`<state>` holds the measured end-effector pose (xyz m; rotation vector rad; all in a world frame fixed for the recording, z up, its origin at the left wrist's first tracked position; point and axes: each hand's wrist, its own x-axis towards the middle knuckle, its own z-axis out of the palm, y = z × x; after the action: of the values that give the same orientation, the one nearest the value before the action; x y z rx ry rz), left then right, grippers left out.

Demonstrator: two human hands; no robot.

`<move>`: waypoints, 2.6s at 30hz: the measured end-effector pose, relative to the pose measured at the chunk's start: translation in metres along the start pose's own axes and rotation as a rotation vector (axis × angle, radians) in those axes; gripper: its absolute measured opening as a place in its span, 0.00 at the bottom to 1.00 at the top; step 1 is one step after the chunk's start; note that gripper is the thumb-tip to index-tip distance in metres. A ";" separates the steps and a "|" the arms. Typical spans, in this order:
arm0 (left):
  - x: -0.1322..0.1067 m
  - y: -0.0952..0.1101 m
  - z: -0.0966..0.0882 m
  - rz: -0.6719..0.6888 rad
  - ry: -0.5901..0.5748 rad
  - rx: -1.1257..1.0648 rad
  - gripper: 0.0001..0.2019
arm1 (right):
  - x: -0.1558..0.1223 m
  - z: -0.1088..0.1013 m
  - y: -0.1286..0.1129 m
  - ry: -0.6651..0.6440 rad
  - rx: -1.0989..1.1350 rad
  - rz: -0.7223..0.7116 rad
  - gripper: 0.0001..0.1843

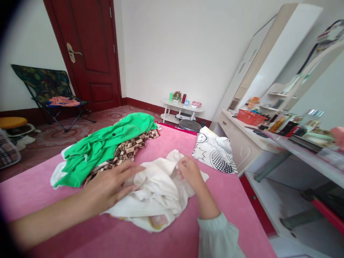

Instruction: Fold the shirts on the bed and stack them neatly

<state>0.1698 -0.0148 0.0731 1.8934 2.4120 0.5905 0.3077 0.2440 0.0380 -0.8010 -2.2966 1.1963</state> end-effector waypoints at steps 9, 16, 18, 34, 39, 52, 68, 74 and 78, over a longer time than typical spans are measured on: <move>-0.003 -0.025 -0.014 -0.003 -0.216 -0.257 0.11 | -0.017 -0.059 -0.061 0.341 0.703 0.009 0.13; 0.024 -0.040 -0.062 0.061 0.201 -0.353 0.09 | -0.018 -0.075 -0.053 0.393 0.631 -0.067 0.11; 0.033 -0.055 -0.064 -0.008 0.503 -0.268 0.10 | -0.010 -0.069 -0.041 0.537 0.635 -0.186 0.13; -0.006 0.003 0.048 0.217 -0.066 -0.167 0.24 | 0.000 -0.002 0.017 -0.046 -0.443 -0.061 0.20; -0.005 0.009 0.064 0.142 -0.138 -0.095 0.17 | 0.003 -0.005 0.018 -0.001 -0.620 0.007 0.11; -0.018 -0.078 -0.066 -0.221 0.681 -0.791 0.06 | -0.005 -0.054 -0.008 0.806 0.158 -0.174 0.18; -0.058 -0.050 -0.075 -0.069 -0.259 -0.854 0.17 | -0.039 -0.070 -0.080 0.613 0.630 -0.448 0.05; -0.020 -0.019 -0.033 0.041 -0.163 -0.718 0.23 | -0.050 -0.058 -0.101 0.726 0.636 -0.556 0.05; -0.007 -0.001 -0.005 0.144 -0.203 -0.580 0.37 | -0.047 -0.063 -0.099 0.898 0.715 -0.600 0.06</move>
<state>0.1697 -0.0229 0.0761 1.7665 1.7361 0.9289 0.3519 0.2042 0.1494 -0.2371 -1.1166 0.9656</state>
